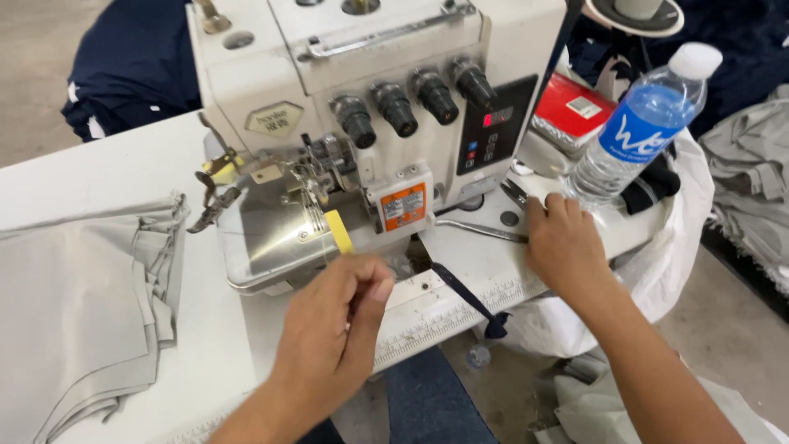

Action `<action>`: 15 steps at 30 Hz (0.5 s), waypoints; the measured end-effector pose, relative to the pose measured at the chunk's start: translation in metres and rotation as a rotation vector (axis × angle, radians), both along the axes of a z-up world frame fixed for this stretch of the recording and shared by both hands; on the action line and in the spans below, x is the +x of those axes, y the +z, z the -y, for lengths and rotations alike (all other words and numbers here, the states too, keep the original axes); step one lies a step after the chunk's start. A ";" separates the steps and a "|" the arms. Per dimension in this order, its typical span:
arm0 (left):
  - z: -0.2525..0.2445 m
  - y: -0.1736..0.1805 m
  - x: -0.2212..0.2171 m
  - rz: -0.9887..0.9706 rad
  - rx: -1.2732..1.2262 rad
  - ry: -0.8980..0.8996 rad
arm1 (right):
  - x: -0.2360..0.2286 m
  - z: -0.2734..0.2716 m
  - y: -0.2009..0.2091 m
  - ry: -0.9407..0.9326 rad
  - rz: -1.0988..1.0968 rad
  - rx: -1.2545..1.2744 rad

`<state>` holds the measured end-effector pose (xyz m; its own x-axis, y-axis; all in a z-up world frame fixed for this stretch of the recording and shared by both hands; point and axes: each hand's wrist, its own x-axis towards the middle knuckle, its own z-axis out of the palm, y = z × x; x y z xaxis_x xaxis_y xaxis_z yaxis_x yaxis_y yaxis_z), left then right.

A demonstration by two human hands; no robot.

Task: Threading an industrial overlock sewing machine using tweezers to route thread through guides and needles

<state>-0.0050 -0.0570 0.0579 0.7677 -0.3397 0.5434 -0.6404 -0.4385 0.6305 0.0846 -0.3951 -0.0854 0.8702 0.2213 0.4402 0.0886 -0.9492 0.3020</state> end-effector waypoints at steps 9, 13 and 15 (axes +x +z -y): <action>-0.014 -0.034 0.005 -0.813 -1.229 -0.118 | -0.023 -0.044 0.003 0.334 0.218 0.096; -0.027 -0.040 0.005 -0.883 -1.359 -0.109 | -0.073 -0.052 0.021 0.215 -0.073 0.631; -0.028 -0.043 0.005 -0.857 -1.338 -0.158 | -0.106 -0.084 0.044 0.153 -0.086 1.009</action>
<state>-0.0001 -0.0286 0.0150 0.9940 -0.0961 -0.0523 0.1063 0.7345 0.6702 -0.0211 -0.3107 -0.0410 0.9012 -0.1061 0.4201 0.2140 -0.7341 -0.6445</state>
